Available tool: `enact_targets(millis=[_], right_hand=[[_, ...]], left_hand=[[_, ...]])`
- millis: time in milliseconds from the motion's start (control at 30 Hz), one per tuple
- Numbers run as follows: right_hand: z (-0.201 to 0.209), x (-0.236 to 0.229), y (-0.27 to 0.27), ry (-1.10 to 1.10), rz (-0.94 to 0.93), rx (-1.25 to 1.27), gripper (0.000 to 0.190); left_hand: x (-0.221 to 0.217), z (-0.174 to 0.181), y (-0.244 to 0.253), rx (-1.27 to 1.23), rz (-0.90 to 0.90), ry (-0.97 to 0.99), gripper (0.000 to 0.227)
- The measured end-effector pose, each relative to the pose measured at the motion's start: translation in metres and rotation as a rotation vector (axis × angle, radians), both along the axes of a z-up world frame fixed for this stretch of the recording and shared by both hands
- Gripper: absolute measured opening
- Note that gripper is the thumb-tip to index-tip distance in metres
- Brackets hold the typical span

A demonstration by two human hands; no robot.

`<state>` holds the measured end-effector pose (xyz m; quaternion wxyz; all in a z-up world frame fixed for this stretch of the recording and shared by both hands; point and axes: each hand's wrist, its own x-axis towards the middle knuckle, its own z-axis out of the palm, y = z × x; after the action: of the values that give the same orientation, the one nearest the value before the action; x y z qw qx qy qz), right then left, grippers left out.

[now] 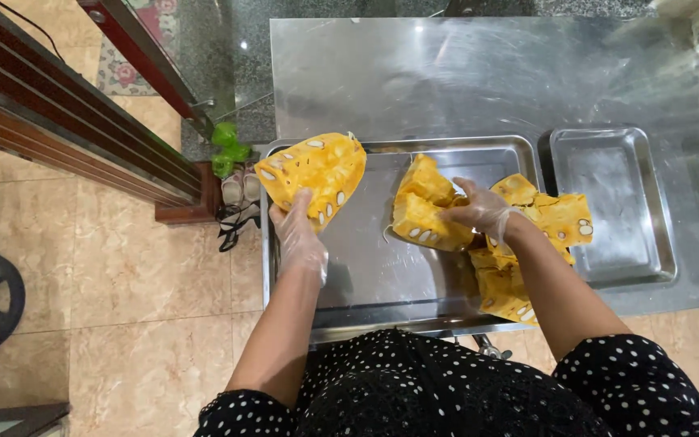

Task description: Separating edible jackfruit pods from the rind and core by hand on a metal tray

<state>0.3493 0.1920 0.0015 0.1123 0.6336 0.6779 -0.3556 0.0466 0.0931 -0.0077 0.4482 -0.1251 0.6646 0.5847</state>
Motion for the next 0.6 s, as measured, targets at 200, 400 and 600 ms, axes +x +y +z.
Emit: enact_targets(millis=[200,400,600], right_hand=[[0.035,-0.055,-0.048,0.288,-0.319,-0.148,0.092],[-0.045,0.024,-0.016,0.174,0.181,0.144,0.082],[0.006,0.037,0.012,0.485,-0.306,0.102,0.057]], left_hand=[[-0.010,0.034,-0.011,-0.065,-0.301,0.110,0.099],[0.003,0.095,-0.040,-0.116,-0.473,0.052,0.087],[0.015,0.061,-0.077,-0.057,-0.455,0.096,0.023]])
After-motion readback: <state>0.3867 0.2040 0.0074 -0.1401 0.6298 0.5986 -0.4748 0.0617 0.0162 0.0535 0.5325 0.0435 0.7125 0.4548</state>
